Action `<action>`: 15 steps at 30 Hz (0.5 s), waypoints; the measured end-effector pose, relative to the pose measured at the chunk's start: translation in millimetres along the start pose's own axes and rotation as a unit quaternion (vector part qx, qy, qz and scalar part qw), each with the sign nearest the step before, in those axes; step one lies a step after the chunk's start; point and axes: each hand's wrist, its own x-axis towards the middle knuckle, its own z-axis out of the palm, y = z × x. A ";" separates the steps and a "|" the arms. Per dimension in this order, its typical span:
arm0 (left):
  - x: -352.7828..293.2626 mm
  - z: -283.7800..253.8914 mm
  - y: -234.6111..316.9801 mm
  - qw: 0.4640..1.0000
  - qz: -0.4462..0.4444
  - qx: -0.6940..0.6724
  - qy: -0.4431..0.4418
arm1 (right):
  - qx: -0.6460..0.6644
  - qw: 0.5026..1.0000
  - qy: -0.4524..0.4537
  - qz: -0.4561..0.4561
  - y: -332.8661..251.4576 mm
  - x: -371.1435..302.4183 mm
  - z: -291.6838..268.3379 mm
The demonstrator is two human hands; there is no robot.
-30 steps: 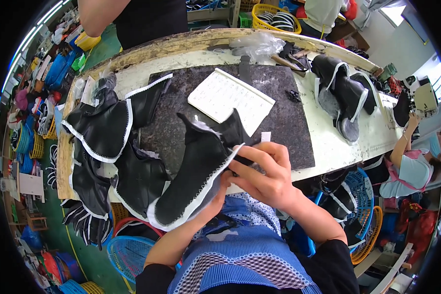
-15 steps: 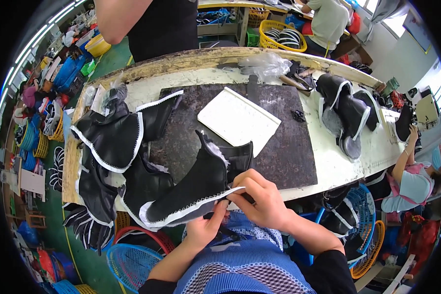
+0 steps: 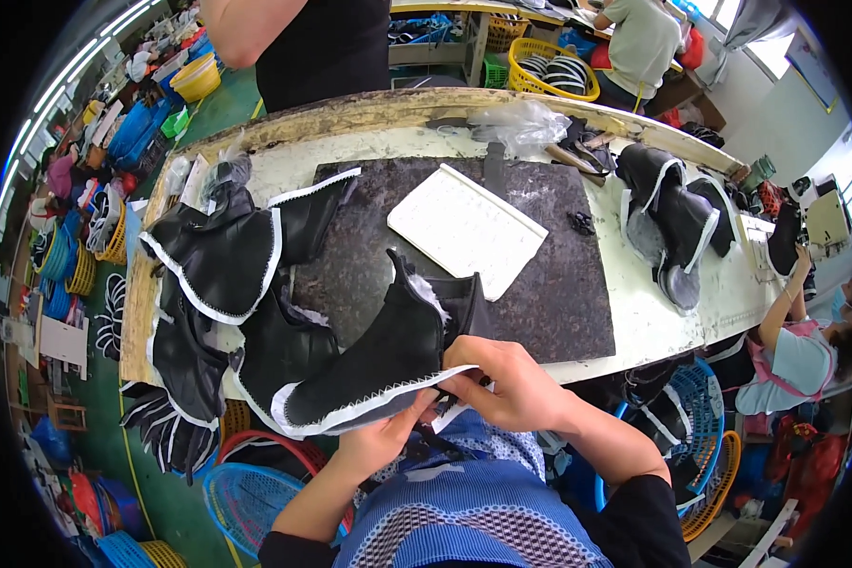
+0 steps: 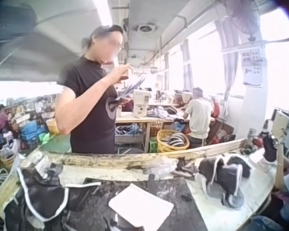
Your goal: Inspecting and trimming the edges or seams of black boots at a factory workbench.
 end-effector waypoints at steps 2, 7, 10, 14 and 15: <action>4.3 -7.4 -12.6 0.998 0.043 0.033 -0.014 | -0.006 1.000 0.002 -0.023 -1.6 5.0 -3.5; 5.0 -6.4 -12.2 0.992 0.082 0.085 -0.046 | -0.034 0.997 0.002 -0.071 0.4 6.3 -8.6; 7.4 3.5 -9.8 0.994 0.084 0.068 -0.017 | -0.086 0.990 0.045 -0.105 6.2 6.1 -7.0; 2.1 3.2 -22.8 0.995 0.090 0.046 -0.013 | -0.091 0.989 0.074 -0.089 6.1 1.7 -6.3; 1.5 3.0 -26.7 0.994 0.101 0.031 -0.007 | -0.089 0.989 0.076 -0.088 5.2 1.2 -5.7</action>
